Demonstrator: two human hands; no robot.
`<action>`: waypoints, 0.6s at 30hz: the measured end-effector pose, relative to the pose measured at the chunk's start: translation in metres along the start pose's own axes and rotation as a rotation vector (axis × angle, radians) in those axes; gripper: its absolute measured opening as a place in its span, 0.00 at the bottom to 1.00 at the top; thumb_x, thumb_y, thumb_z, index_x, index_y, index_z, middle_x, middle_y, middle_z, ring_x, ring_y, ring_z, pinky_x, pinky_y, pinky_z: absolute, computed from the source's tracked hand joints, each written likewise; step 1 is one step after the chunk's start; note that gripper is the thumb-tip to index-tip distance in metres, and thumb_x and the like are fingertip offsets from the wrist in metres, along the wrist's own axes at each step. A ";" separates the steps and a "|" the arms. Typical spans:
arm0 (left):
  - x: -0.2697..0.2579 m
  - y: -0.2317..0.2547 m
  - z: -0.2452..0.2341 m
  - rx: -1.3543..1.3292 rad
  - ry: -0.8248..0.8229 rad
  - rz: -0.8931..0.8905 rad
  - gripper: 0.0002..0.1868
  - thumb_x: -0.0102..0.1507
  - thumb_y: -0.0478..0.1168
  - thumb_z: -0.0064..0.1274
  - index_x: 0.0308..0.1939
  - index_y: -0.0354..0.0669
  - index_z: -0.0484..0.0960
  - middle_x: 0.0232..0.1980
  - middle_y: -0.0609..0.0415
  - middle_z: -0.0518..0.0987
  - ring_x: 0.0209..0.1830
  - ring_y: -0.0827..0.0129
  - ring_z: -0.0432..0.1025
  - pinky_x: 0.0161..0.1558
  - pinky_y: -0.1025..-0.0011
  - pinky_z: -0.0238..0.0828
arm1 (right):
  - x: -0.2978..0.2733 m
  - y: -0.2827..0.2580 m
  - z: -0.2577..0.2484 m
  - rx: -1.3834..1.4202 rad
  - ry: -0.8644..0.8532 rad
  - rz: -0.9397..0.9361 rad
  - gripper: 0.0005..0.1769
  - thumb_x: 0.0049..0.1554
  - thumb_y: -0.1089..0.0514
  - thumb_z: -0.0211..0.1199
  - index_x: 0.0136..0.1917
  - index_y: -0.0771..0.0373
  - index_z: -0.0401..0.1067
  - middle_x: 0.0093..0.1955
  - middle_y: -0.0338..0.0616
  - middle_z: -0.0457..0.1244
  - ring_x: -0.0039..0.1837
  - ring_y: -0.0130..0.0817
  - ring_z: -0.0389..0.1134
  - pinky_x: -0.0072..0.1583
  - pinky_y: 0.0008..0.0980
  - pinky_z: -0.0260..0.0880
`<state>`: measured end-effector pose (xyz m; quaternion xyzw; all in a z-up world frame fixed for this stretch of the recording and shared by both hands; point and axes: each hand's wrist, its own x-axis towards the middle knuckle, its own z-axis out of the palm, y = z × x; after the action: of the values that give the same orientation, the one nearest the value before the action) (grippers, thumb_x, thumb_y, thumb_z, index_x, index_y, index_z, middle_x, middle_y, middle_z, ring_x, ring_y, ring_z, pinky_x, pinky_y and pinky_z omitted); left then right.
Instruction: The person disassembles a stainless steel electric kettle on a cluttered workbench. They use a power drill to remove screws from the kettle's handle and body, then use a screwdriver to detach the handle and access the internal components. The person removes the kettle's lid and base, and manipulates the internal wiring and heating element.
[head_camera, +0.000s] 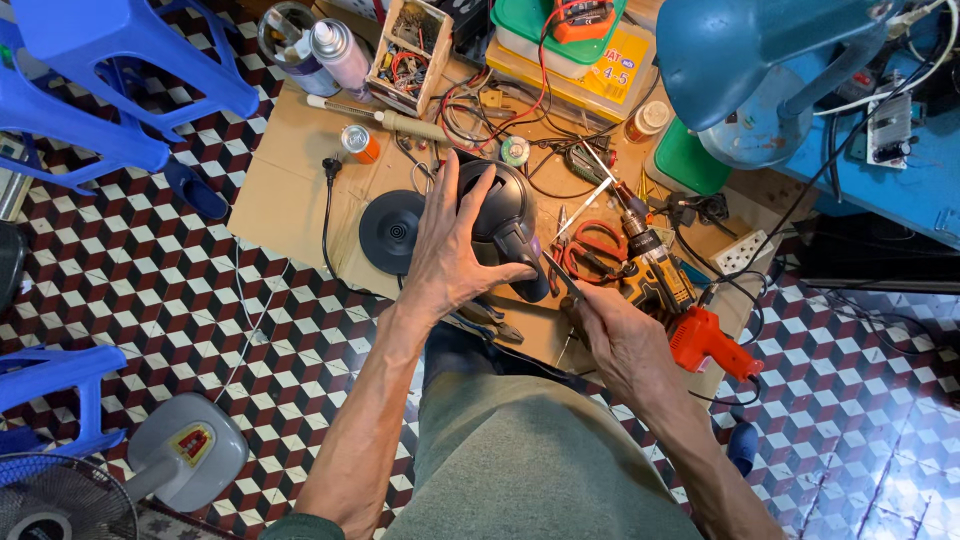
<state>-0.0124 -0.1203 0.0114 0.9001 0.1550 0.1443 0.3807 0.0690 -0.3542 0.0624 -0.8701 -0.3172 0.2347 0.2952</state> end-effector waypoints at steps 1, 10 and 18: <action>0.001 0.000 0.000 -0.017 -0.007 -0.009 0.68 0.43 0.62 0.77 0.80 0.52 0.53 0.83 0.34 0.39 0.83 0.37 0.39 0.79 0.46 0.41 | 0.002 -0.001 0.001 -0.028 0.062 -0.122 0.18 0.67 0.55 0.54 0.69 0.53 0.68 0.43 0.46 0.71 0.43 0.38 0.75 0.46 0.38 0.75; 0.001 -0.002 -0.001 -0.052 0.028 -0.002 0.70 0.41 0.60 0.80 0.79 0.54 0.54 0.83 0.37 0.45 0.83 0.40 0.42 0.79 0.46 0.44 | 0.023 -0.031 0.003 -0.227 -0.067 0.048 0.24 0.63 0.55 0.55 0.72 0.49 0.67 0.39 0.49 0.69 0.36 0.42 0.73 0.43 0.41 0.75; 0.000 -0.003 -0.003 -0.081 0.027 0.000 0.69 0.42 0.59 0.79 0.80 0.57 0.53 0.83 0.40 0.46 0.83 0.42 0.43 0.79 0.46 0.44 | 0.023 -0.051 0.000 -0.405 -0.102 0.076 0.21 0.63 0.54 0.53 0.70 0.47 0.66 0.36 0.46 0.67 0.34 0.42 0.70 0.38 0.43 0.73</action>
<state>-0.0138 -0.1162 0.0114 0.8819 0.1543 0.1625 0.4149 0.0638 -0.3069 0.0913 -0.9100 -0.3394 0.2210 0.0889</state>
